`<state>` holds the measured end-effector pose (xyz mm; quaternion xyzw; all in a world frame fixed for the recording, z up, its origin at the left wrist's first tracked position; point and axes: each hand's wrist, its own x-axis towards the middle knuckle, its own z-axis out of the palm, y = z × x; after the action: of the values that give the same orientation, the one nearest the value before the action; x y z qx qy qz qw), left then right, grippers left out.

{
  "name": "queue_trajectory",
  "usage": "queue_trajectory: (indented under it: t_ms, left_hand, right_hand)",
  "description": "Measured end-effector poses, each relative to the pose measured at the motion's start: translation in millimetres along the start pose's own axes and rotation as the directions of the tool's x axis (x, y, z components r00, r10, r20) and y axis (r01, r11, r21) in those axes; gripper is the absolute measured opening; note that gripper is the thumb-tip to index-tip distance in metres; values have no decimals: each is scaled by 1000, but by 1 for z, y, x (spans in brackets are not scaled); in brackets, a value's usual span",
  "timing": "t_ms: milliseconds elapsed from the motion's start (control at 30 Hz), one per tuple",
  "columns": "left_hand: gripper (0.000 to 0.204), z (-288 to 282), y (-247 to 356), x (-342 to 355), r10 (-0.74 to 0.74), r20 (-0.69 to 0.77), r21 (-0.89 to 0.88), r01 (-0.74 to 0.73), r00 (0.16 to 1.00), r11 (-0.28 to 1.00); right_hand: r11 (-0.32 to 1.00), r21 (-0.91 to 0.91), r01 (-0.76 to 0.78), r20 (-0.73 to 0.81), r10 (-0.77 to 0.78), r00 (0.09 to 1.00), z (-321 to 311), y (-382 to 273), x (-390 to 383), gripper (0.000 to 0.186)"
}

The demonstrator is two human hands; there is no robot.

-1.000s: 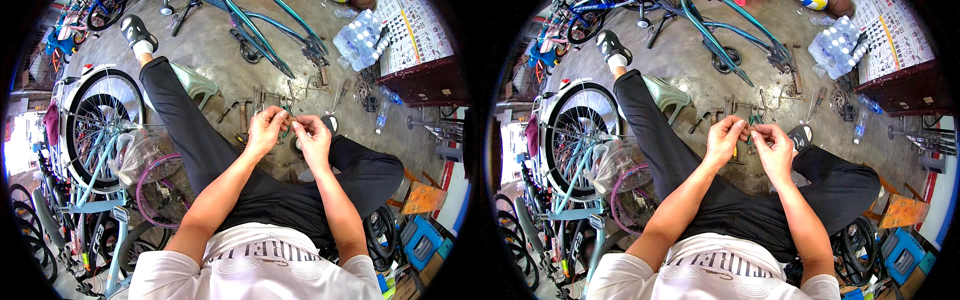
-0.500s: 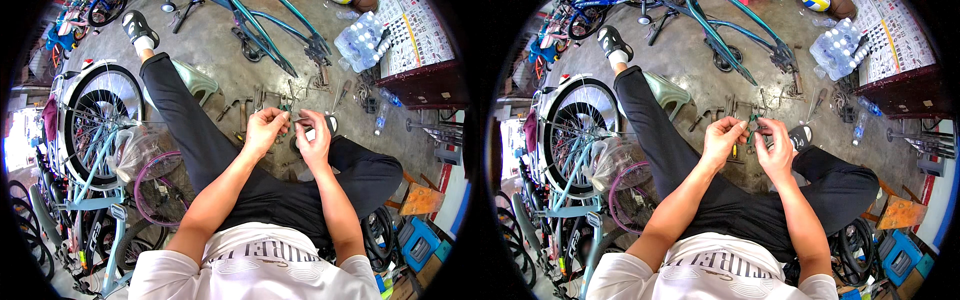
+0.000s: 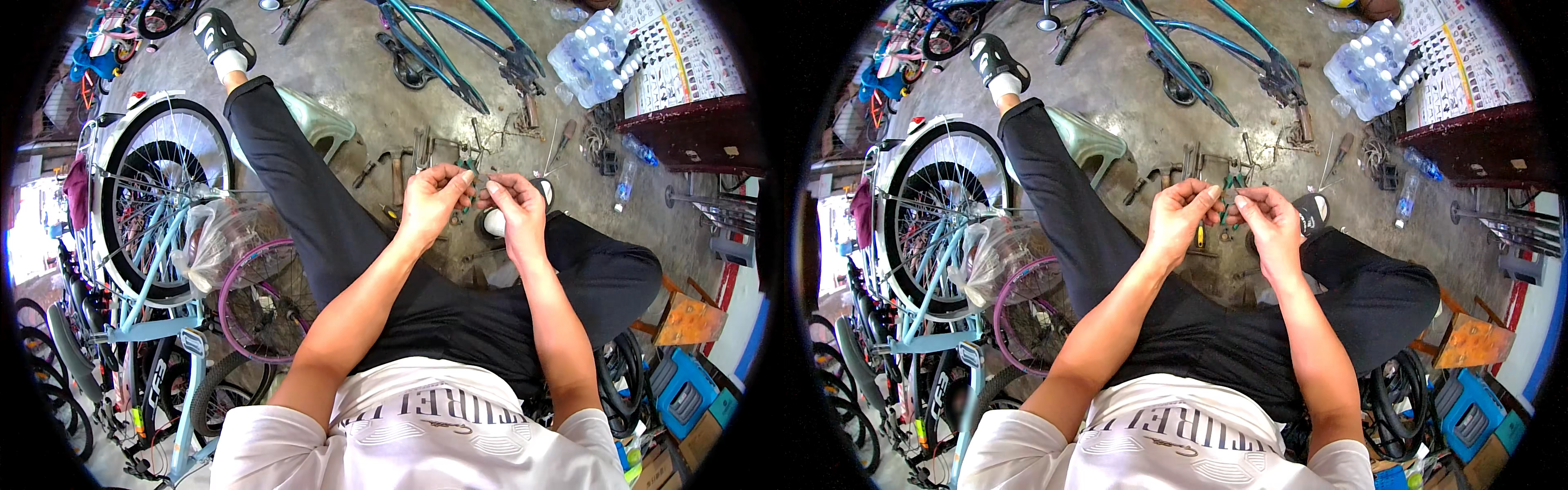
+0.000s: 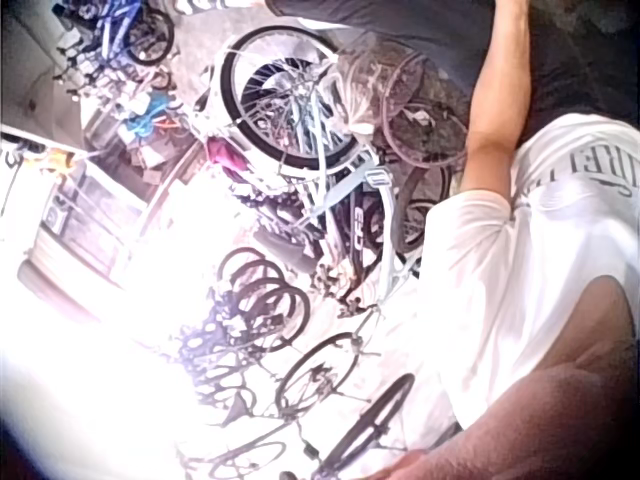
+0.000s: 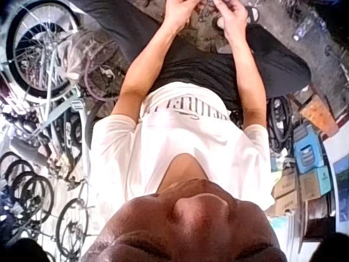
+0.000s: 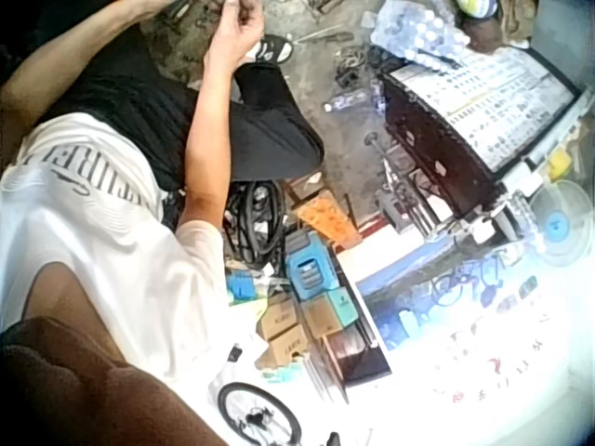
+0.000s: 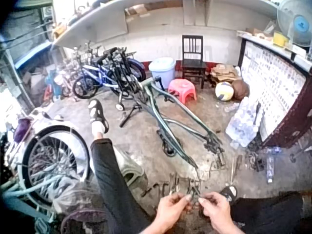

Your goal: The person works on a bicycle brake assembly by hand while sitting on the floor, using a screwdriver to tighten components on the frame and then handling small metal brake parts.

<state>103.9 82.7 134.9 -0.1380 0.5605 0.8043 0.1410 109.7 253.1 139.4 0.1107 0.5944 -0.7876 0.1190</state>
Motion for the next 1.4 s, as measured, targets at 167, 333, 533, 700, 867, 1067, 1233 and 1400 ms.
queue_trajectory:
  t_ms: [167,333,533,700,867,1067,1233,1400]
  left_hand:
    - [22,-1,-1,1,-23,33,-29,24,999,999]
    - [27,1,-4,1,17,29,-9,-17,999,1000]
    - [18,4,-3,-3,150,-4,251,-144,989,957]
    - [11,11,-3,-8,397,34,413,-375,917,830]
    - [10,20,7,-14,589,89,573,-525,803,630]
    - [9,19,0,-11,683,145,653,-588,716,477]
    - [9,19,1,-11,685,158,662,-591,711,461]
    - [10,18,0,-10,687,152,646,-597,711,475]
  right_hand:
    - [881,325,-343,87,333,939,-9,-1,3,16]
    - [852,369,-371,103,359,928,-11,2,3,16]
    - [858,366,-361,124,339,933,-11,2,5,16]
    - [854,414,-314,161,271,949,-13,5,8,17]
    - [870,422,-253,176,195,965,-13,11,11,19]
    - [874,429,-228,175,167,970,-13,18,14,18]
    - [879,424,-219,155,167,974,-14,20,14,21]
    - [884,416,-213,135,172,976,-10,16,13,19]
